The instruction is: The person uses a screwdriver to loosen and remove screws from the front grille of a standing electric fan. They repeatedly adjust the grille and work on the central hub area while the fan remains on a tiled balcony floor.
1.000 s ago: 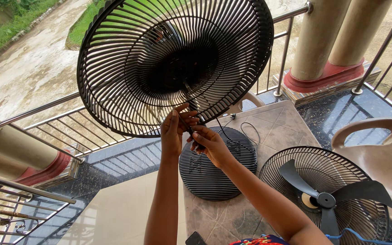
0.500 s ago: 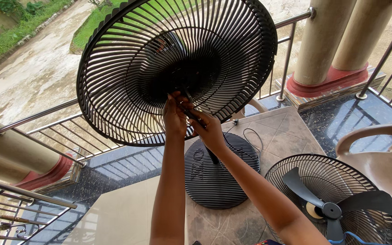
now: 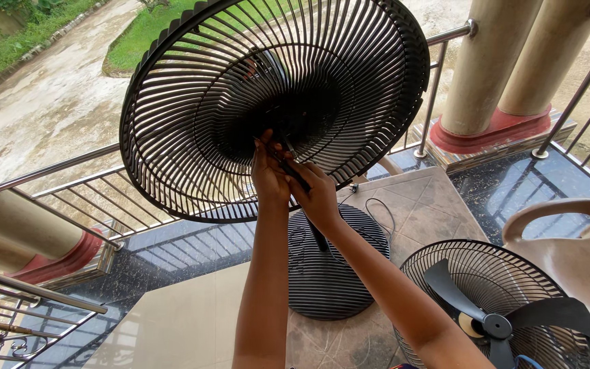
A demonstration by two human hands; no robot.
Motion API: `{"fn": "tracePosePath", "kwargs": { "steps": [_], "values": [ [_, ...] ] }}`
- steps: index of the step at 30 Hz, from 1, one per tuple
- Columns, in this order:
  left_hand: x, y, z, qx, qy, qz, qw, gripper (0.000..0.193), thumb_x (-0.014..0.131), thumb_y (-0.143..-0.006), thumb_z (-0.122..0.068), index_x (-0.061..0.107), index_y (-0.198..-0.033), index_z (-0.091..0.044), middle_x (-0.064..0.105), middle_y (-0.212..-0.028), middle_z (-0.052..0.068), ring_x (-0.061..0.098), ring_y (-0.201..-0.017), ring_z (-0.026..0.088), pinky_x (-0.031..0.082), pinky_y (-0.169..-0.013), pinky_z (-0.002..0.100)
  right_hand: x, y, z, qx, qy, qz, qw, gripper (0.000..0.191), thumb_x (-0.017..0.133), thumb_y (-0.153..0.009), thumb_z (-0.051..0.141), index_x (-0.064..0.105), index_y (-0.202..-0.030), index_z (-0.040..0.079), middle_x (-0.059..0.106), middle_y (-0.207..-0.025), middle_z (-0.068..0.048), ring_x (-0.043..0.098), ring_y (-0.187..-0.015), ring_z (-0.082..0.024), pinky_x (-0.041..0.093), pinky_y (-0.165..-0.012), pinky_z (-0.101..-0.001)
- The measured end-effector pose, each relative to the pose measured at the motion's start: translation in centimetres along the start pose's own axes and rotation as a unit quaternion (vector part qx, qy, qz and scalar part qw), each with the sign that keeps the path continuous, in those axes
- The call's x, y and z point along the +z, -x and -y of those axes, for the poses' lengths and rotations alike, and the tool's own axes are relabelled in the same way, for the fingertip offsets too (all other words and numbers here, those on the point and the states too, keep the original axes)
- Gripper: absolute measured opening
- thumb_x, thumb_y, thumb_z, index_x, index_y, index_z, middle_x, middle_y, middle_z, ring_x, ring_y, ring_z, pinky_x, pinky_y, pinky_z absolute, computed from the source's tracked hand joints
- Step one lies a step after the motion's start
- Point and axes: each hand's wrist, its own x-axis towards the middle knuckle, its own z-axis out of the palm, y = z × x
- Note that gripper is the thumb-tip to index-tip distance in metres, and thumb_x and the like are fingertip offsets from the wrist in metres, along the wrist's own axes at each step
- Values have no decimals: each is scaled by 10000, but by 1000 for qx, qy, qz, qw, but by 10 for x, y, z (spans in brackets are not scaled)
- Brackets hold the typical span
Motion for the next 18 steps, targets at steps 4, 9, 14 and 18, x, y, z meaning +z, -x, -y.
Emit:
{"fn": "tracePosePath", "kwargs": {
  "steps": [4, 9, 14, 18],
  "values": [
    [0, 5, -2, -6, -16, 6, 1000, 441, 412, -1118, -366, 604, -1342, -38, 670, -958, 61, 623, -857, 169, 550, -774, 306, 1, -1, 1, -4, 1, 1, 1000, 358, 718, -955, 108, 678, -1293, -5, 691, -948, -93, 620, -640, -149, 481, -546, -278],
    [2, 31, -11, 3, -193, -74, 978, 417, 429, -1089, -341, 580, -1358, -61, 710, -1134, 42, 648, -984, 157, 489, -770, 297, 0, -1, 3, -11, 8, 4, 1000, 376, 718, -961, 111, 666, -1318, 5, 697, -959, -82, 619, -640, -117, 490, -531, -248],
    [-22, 65, -32, 431, -530, -170, 711, 485, 497, -1124, -408, 449, -1473, -74, 537, -1498, 124, 572, -1321, 236, 555, -987, 334, 2, 0, 1, -42, 8, -9, 999, 362, 708, -987, 115, 654, -1329, 7, 698, -995, -81, 644, -693, -119, 521, -567, -246],
    [-72, 77, -95, 543, -681, -283, 402, 874, 672, -987, -399, 143, -1622, -115, 186, -1675, 142, 288, -1557, 355, 381, -1230, 553, 5, 0, -3, -54, 17, -13, 998, 374, 703, -984, 106, 650, -1340, 6, 696, -1011, -92, 662, -730, -146, 543, -603, -266]
  ]
}}
